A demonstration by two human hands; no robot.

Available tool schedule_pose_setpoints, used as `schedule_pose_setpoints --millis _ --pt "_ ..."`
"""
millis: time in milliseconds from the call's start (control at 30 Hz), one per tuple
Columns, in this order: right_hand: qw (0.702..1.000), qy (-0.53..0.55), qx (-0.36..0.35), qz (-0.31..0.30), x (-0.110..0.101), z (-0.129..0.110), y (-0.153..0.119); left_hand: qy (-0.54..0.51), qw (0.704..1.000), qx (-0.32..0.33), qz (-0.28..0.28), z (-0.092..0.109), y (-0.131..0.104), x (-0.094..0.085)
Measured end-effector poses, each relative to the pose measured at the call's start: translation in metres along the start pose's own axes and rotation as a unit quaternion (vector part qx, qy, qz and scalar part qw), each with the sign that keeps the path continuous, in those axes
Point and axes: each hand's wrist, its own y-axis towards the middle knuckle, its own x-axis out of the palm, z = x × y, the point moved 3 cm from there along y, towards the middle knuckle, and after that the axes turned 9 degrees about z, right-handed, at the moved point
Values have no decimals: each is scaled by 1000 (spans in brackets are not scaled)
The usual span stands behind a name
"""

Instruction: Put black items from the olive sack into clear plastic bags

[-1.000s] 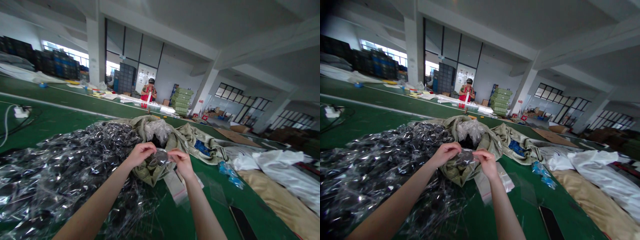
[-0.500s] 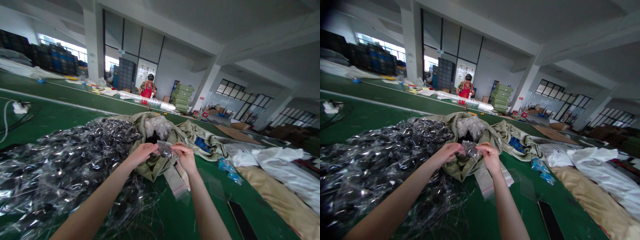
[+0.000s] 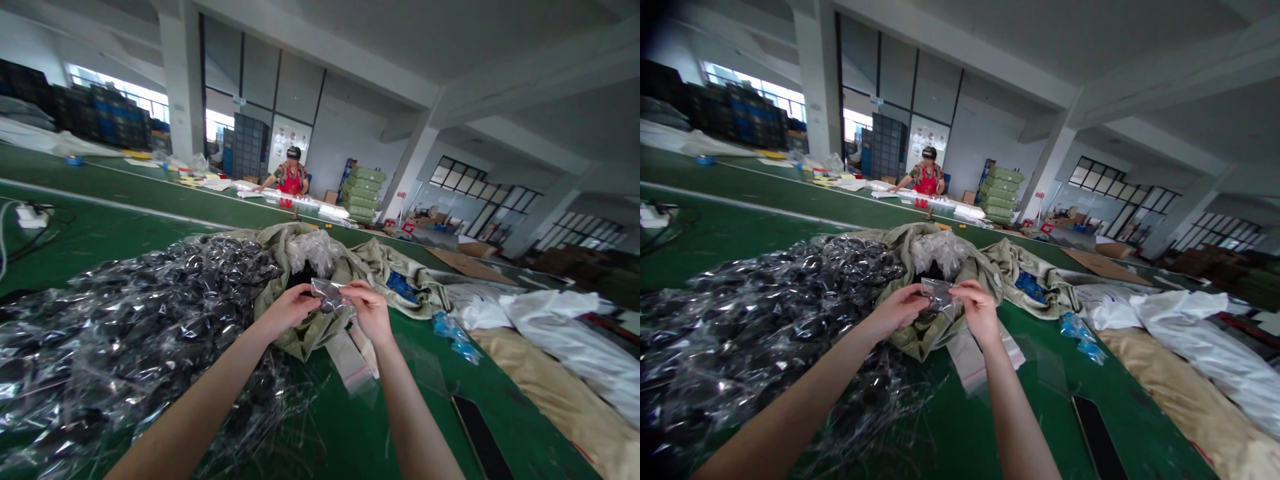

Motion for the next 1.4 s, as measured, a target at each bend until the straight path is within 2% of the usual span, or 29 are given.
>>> schedule_pose_setpoints --millis 67,133,300,600,867,1033,1200,1400 --pt "1000 -1 -9 6 1 -2 -1 -29 998 -21 -44 -5 -2 2" --pt "999 19 15 23 2 -1 -2 -50 997 -23 -63 -8 -3 2" --pt "985 98 131 46 2 5 -4 -76 996 -19 -52 -12 -4 -3" --pt "979 79 189 -5 5 9 -13 -73 996 -13 -43 -17 -2 -7" --pt "975 85 204 -19 8 11 -15 -90 994 -19 -60 -19 -5 -3" --pt "983 89 161 24 4 4 -15 -113 992 -11 -48 -22 -3 -3" --pt "986 83 142 20 -1 -11 -19 -118 992 -2 -34 -21 -1 -6" --pt "979 47 197 19 3 -12 -21 -100 994 -11 -37 -19 -1 0"
